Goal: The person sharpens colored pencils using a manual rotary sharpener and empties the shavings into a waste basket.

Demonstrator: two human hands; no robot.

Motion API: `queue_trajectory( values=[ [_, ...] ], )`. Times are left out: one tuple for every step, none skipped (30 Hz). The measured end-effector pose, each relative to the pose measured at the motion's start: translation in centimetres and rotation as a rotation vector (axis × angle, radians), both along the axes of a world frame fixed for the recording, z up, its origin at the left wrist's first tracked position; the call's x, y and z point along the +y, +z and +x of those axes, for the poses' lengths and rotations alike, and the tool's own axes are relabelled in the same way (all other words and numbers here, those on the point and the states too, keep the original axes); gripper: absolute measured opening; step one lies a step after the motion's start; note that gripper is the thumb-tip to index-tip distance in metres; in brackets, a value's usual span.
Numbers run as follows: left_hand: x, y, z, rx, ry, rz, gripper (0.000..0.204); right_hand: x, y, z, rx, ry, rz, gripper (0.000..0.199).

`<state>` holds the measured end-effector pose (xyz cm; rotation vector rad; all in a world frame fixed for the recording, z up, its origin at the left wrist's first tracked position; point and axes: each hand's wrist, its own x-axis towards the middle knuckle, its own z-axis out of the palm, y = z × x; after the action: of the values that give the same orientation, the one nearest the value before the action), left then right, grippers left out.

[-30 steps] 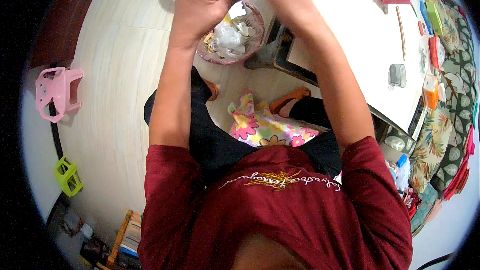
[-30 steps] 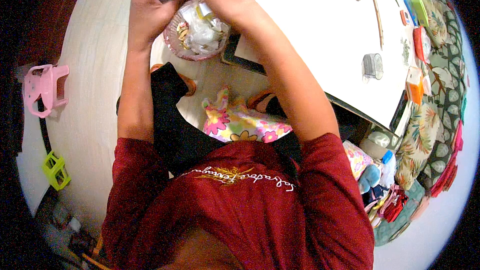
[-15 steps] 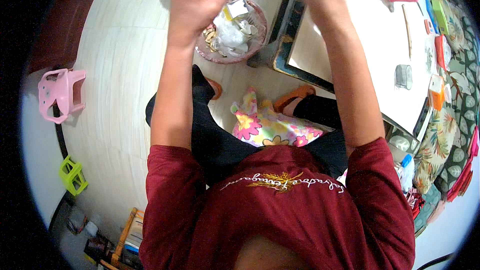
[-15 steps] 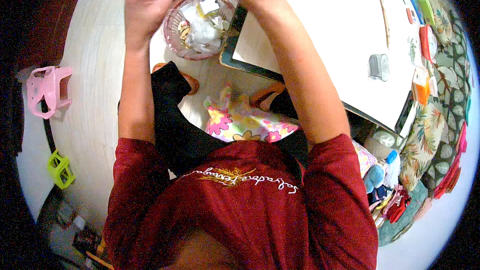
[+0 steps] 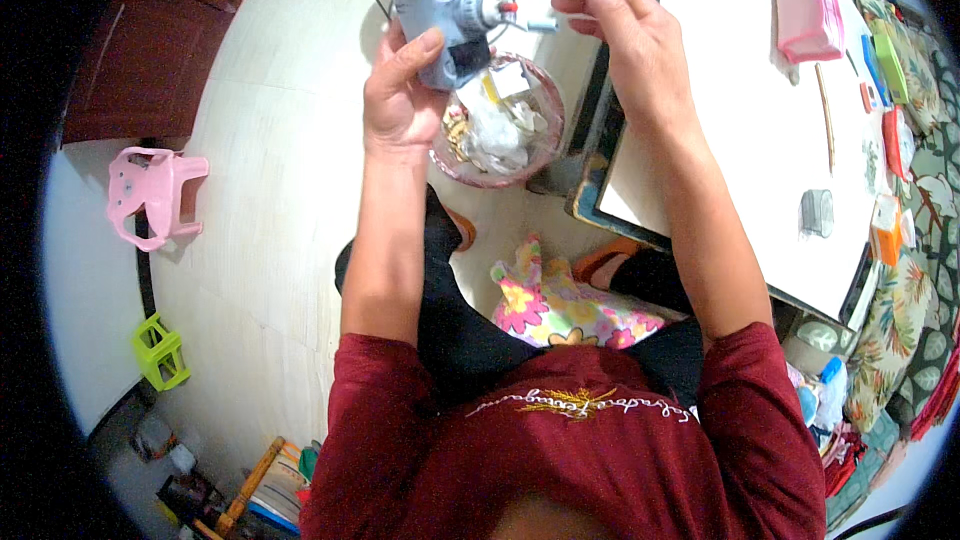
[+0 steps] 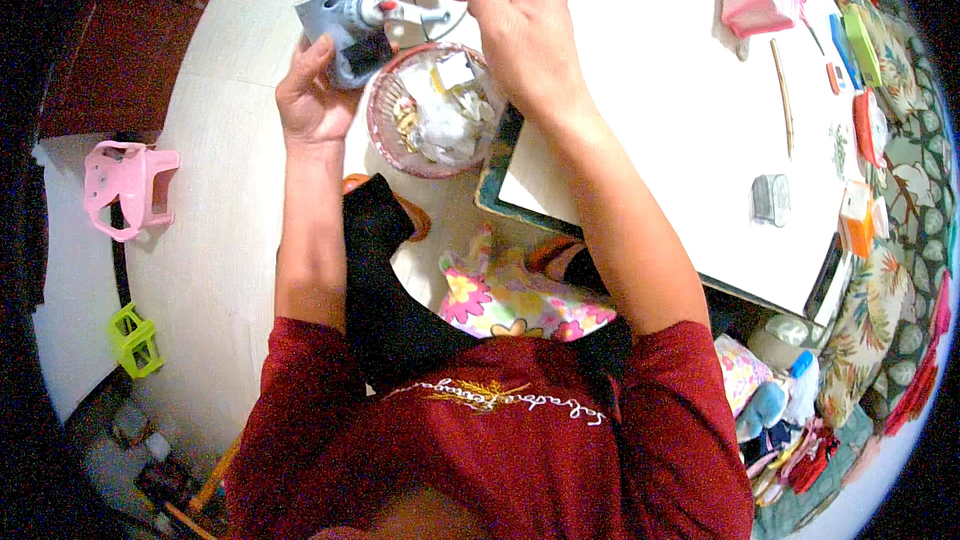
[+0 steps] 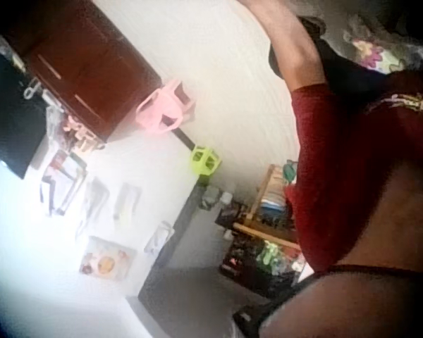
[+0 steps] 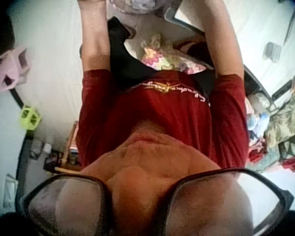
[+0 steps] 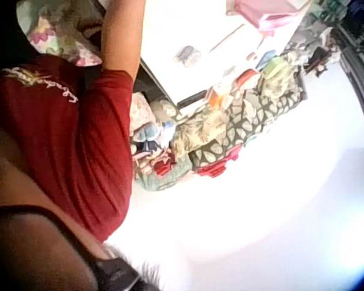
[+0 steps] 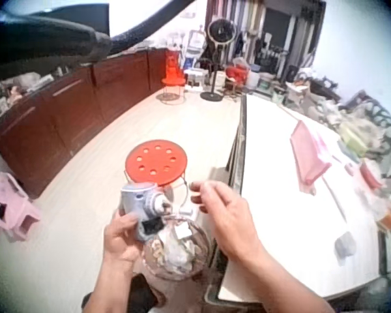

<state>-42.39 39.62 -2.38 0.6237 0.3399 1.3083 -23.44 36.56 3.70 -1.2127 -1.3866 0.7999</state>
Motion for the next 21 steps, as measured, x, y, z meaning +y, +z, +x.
queue_trajectory(
  values=[
    [-0.3, 0.3, 0.2, -0.072, -0.043, -0.062, 0.049, 0.1, 0.4, -0.3, 0.064, 0.014, 0.002, 0.035],
    [-0.5, 0.3, 0.2, -0.084, -0.060, -0.085, 0.050, -0.1, 0.3, -0.2, -0.049, 0.030, 0.004, 0.040],
    [-0.5, 0.3, 0.2, -0.095, -0.077, -0.107, 0.051, -0.2, 0.3, -0.2, -0.039, 0.051, -0.059, 0.040],
    [-0.5, 0.3, 0.1, -0.046, -0.052, -0.137, 0.050, -0.4, 0.4, -0.2, -0.028, 0.073, -0.124, 0.040],
    [-0.3, 0.0, 0.0, -0.084, -0.074, -0.135, 0.049, -0.7, 0.5, -0.3, -0.016, 0.096, -0.194, 0.041],
    [-0.2, -0.6, -0.3, -0.122, -0.097, -0.133, 0.049, -0.9, 0.6, -0.5, -0.049, 0.103, -0.198, 0.039],
    [-0.1, -1.0, -0.5, -0.160, -0.120, -0.131, 0.049, -0.9, 0.7, -0.7, -0.064, 0.113, -0.212, 0.038],
    [-0.1, -1.0, -0.4, -0.181, -0.118, -0.141, 0.048, -1.0, 0.7, -0.8, -0.082, 0.120, -0.229, 0.037],
    [-0.2, -0.8, -0.3, -0.158, -0.096, -0.164, 0.047, -1.1, 0.7, -1.0, -0.100, 0.127, -0.247, 0.036],
    [-0.5, -0.5, -0.1, -0.136, -0.074, -0.186, 0.046, -1.2, 0.9, -1.2, -0.096, 0.142, -0.250, 0.030],
    [-0.7, -0.3, 0.0, -0.115, -0.053, -0.211, 0.044, -1.3, 0.8, -1.4, -0.088, 0.152, -0.219, 0.029],
    [-0.7, -0.4, 0.1, -0.108, -0.051, -0.220, 0.044, -1.3, 0.7, -1.6, -0.081, 0.161, -0.187, 0.028],
    [-0.8, -0.5, 0.1, -0.102, -0.050, -0.228, 0.044, -1.4, 0.6, -1.7, -0.073, 0.171, -0.156, 0.027],
    [-0.8, -0.6, 0.1, -0.097, -0.047, -0.236, 0.043, -1.4, 0.5, -1.8, -0.071, 0.165, -0.148, 0.026],
    [-0.9, -0.5, 0.3, -0.080, -0.045, -0.254, 0.044, -1.3, 0.3, -1.8, -0.070, 0.160, -0.141, 0.025],
    [-1.0, -0.3, 0.6, -0.063, -0.042, -0.271, 0.044, -1.3, 0.1, -1.9, -0.068, 0.154, -0.134, 0.024],
    [-1.1, -0.1, 0.9, -0.047, -0.040, -0.287, 0.045, -1.2, 0.0, -1.9, -0.069, 0.126, -0.108, 0.023],
    [-1.2, -0.1, 1.0, -0.064, -0.076, -0.289, 0.046, -1.1, -0.1, -1.9, -0.069, 0.097, -0.081, 0.021],
    [-1.3, -0.2, 1.1, -0.081, -0.112, -0.292, 0.047, -0.9, -0.2, -1.9, -0.070, 0.068, -0.055, 0.020],
    [-1.4, -0.2, 1.2, -0.098, -0.148, -0.294, 0.048, -0.9, -0.2, -1.8, -0.069, 0.067, -0.061, 0.020],
    [-1.4, -0.2, 1.4, -0.094, -0.138, -0.293, 0.049, -0.8, -0.1, -1.7, -0.068, 0.066, -0.066, 0.020]
  ],
)
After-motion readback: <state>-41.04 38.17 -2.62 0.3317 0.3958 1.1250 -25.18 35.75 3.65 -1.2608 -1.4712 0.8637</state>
